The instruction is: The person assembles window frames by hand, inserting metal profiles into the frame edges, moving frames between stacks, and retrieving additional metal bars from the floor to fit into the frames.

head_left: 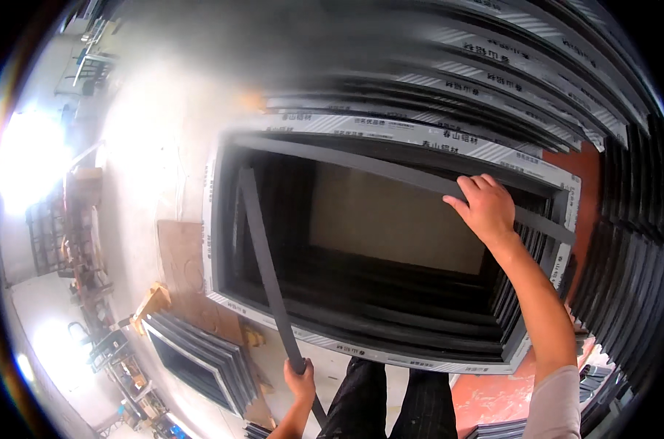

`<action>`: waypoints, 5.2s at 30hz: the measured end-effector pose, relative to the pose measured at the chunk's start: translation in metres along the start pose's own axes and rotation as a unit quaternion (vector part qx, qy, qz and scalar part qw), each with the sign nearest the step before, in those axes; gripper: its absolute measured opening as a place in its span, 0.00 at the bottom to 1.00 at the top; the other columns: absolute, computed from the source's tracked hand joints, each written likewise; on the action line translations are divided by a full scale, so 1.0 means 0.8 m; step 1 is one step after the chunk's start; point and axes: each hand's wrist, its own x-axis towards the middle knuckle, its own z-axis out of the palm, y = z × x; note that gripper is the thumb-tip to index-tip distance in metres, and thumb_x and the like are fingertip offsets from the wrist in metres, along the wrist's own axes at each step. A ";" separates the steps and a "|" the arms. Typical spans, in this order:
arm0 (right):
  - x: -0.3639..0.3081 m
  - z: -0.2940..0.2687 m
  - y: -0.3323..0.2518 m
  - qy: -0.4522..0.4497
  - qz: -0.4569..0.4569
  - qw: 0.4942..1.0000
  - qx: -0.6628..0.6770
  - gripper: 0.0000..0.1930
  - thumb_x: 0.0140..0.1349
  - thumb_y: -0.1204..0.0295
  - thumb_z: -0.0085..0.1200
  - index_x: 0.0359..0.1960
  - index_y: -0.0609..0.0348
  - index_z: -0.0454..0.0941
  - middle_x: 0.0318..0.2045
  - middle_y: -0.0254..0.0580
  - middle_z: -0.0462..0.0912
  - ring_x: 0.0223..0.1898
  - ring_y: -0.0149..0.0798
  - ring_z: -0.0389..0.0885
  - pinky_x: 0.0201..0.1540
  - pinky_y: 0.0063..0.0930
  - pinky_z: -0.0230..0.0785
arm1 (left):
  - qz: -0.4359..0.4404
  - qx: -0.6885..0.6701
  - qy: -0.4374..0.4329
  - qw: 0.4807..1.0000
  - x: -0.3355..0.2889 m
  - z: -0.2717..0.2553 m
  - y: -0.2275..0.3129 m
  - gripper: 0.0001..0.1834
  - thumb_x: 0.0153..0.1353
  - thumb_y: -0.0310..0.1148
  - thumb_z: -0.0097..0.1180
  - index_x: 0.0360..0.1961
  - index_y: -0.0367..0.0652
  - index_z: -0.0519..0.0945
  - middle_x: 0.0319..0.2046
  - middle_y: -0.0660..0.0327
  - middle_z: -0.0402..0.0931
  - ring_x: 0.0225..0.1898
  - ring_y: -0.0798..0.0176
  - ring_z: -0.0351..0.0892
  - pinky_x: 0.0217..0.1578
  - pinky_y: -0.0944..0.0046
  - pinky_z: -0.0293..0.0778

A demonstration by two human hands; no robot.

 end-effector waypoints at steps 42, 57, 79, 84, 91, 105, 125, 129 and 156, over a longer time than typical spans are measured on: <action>0.061 0.094 0.059 0.273 -0.162 0.948 -0.036 0.06 0.47 0.65 0.53 0.19 0.48 0.71 0.24 0.31 0.72 0.33 0.37 0.73 0.32 0.36 0.67 | 0.104 0.049 -0.092 0.989 -0.108 0.005 0.080 0.24 0.56 0.27 0.64 0.52 0.25 0.74 0.42 0.45 0.79 0.39 0.52 0.77 0.45 0.55 0.73; -0.154 -0.065 -0.118 -0.069 0.157 0.963 0.208 0.21 0.55 0.56 0.61 0.45 0.57 0.78 0.38 0.46 0.81 0.41 0.49 0.81 0.42 0.41 0.76 | 0.051 0.053 -0.138 0.988 -0.031 -0.064 0.109 0.42 0.61 0.39 0.63 0.69 0.32 0.56 0.67 0.41 0.58 0.64 0.47 0.63 0.62 0.55 0.62; -0.549 -0.323 -0.347 0.268 0.622 0.700 0.228 0.26 0.56 0.58 0.62 0.50 0.62 0.72 0.36 0.54 0.82 0.39 0.55 0.81 0.42 0.43 0.72 | 0.357 -0.059 -0.541 0.759 -0.183 -0.069 0.296 0.15 0.61 0.30 0.59 0.44 0.33 0.70 0.24 0.63 0.74 0.21 0.73 0.74 0.20 0.71 0.71; -0.686 -0.399 -0.383 0.468 0.597 0.629 0.171 0.20 0.55 0.67 0.62 0.48 0.61 0.74 0.31 0.47 0.79 0.31 0.47 0.78 0.38 0.35 0.71 | 0.434 -0.169 -0.632 0.620 -0.377 -0.054 0.282 0.13 0.61 0.27 0.59 0.45 0.35 0.73 0.29 0.64 0.75 0.31 0.72 0.75 0.35 0.70 0.72; -0.944 -0.472 -0.470 0.547 0.579 0.603 -0.044 0.20 0.53 0.77 0.61 0.49 0.60 0.75 0.34 0.48 0.80 0.33 0.45 0.80 0.37 0.35 0.73 | 0.309 -0.231 -0.767 0.513 -0.713 -0.088 0.182 0.13 0.70 0.40 0.51 0.44 0.41 0.72 0.30 0.63 0.72 0.30 0.69 0.73 0.32 0.68 0.72; -1.168 -0.497 -0.530 0.551 0.656 0.501 -0.124 0.22 0.54 0.71 0.65 0.52 0.58 0.76 0.41 0.47 0.81 0.41 0.49 0.80 0.42 0.37 0.73 | 0.131 0.008 -0.918 0.373 -1.023 -0.094 -0.050 0.24 0.64 0.56 0.53 0.43 0.44 0.70 0.31 0.62 0.73 0.30 0.64 0.75 0.34 0.63 0.75; -1.317 -0.567 -0.208 0.406 0.742 0.531 -0.044 0.27 0.57 0.69 0.63 0.59 0.55 0.73 0.42 0.49 0.77 0.41 0.51 0.78 0.41 0.39 0.72 | -0.032 0.059 -0.889 0.453 -1.313 0.173 -0.004 0.31 0.67 0.62 0.40 0.47 0.42 0.72 0.37 0.57 0.78 0.41 0.54 0.79 0.49 0.52 0.74; -1.344 -0.568 -0.163 0.368 0.756 0.542 -0.008 0.27 0.57 0.67 0.63 0.59 0.55 0.73 0.41 0.48 0.77 0.40 0.50 0.77 0.41 0.39 0.72 | -0.126 0.034 -0.864 0.486 -1.342 0.200 0.003 0.29 0.66 0.60 0.47 0.47 0.42 0.72 0.35 0.60 0.76 0.38 0.57 0.78 0.44 0.56 0.75; -1.713 -0.640 0.063 0.313 0.639 0.446 0.543 0.15 0.57 0.62 0.63 0.36 0.60 0.75 0.20 0.37 0.79 0.19 0.31 0.76 0.24 0.27 0.70 | 0.084 0.195 -0.779 0.590 -1.640 0.396 -0.161 0.12 0.61 0.37 0.60 0.33 0.44 0.70 0.22 0.58 0.70 0.21 0.57 0.73 0.23 0.55 0.73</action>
